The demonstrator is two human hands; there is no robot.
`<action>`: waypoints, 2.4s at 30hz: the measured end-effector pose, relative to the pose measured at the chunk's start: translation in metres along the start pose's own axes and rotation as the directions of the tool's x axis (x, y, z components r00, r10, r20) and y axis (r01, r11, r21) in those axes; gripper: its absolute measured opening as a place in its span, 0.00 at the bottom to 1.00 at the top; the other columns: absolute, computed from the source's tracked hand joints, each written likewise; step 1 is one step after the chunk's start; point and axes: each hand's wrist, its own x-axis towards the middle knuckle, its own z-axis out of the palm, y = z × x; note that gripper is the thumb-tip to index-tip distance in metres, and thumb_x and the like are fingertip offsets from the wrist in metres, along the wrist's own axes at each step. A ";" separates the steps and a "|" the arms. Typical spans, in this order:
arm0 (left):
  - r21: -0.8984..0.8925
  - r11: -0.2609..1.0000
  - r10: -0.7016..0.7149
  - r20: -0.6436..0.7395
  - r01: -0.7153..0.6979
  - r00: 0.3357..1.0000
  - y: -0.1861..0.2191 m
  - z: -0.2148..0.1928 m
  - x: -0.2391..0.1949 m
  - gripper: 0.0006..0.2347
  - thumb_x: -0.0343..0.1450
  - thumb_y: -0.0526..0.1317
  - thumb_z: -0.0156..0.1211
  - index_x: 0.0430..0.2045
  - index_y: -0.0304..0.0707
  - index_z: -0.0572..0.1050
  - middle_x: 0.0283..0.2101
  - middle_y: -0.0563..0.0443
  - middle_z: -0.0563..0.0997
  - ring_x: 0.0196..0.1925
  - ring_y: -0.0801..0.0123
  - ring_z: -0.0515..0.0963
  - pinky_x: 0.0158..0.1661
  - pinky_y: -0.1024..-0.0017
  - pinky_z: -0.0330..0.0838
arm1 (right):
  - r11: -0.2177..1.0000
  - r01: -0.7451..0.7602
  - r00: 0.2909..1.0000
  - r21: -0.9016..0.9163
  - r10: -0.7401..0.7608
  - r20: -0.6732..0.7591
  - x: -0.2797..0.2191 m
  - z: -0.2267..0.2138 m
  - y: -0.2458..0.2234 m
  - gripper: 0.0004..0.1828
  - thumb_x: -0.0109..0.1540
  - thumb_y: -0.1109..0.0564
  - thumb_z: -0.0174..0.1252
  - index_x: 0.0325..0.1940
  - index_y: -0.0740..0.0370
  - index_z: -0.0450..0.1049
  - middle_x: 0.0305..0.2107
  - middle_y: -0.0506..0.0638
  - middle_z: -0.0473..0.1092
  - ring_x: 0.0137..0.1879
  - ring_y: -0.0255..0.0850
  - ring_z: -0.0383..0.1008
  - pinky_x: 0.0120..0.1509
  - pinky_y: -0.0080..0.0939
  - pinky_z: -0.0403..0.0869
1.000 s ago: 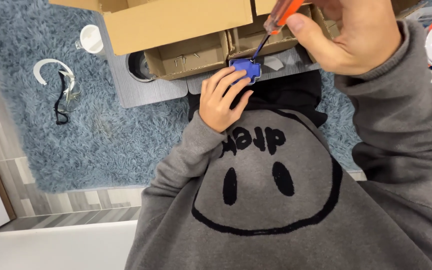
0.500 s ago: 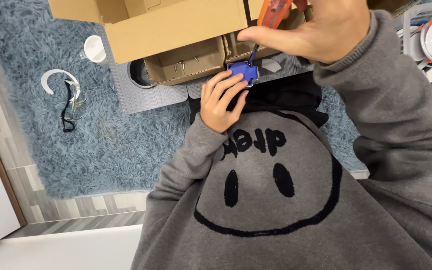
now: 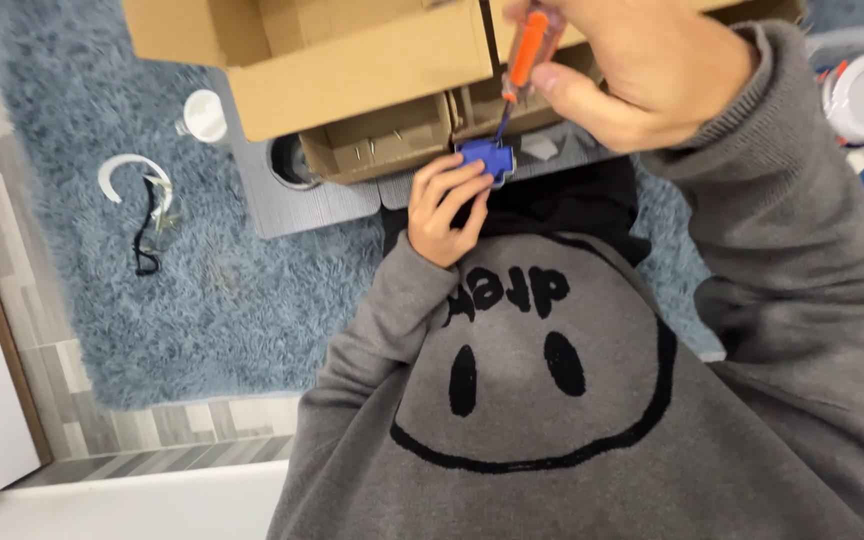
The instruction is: Assembling the components of an electrical switch and tightening the internal screws using a manual screwdriver.
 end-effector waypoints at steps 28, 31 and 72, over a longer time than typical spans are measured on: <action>-0.105 0.994 -0.006 -0.183 -0.013 0.983 -0.019 0.023 -0.012 0.12 0.69 0.30 0.72 0.45 0.44 0.88 0.51 0.53 0.86 0.58 0.52 0.82 0.59 0.58 0.80 | 0.969 0.069 0.955 -0.239 -0.134 -0.266 0.028 0.028 -0.002 0.36 0.67 0.44 0.64 0.78 0.58 0.70 0.48 0.53 0.67 0.49 0.50 0.73 0.52 0.49 0.77; -0.115 0.993 -0.021 -0.179 0.000 0.984 -0.020 0.026 -0.012 0.11 0.70 0.30 0.72 0.45 0.44 0.88 0.51 0.54 0.85 0.58 0.52 0.81 0.59 0.58 0.80 | 0.953 0.012 0.998 0.301 0.006 -0.058 0.029 0.008 -0.022 0.39 0.67 0.69 0.54 0.84 0.69 0.56 0.71 0.69 0.64 0.70 0.66 0.72 0.68 0.64 0.75; -0.100 0.995 0.016 -0.108 -0.027 0.994 -0.016 0.017 -0.009 0.07 0.72 0.28 0.71 0.41 0.36 0.86 0.50 0.46 0.85 0.56 0.48 0.81 0.60 0.54 0.80 | 0.916 0.288 0.935 -0.278 -0.331 -0.124 0.008 0.010 0.020 0.29 0.78 0.53 0.89 0.73 0.74 0.84 0.39 0.53 0.81 0.45 0.45 0.81 0.58 0.48 0.82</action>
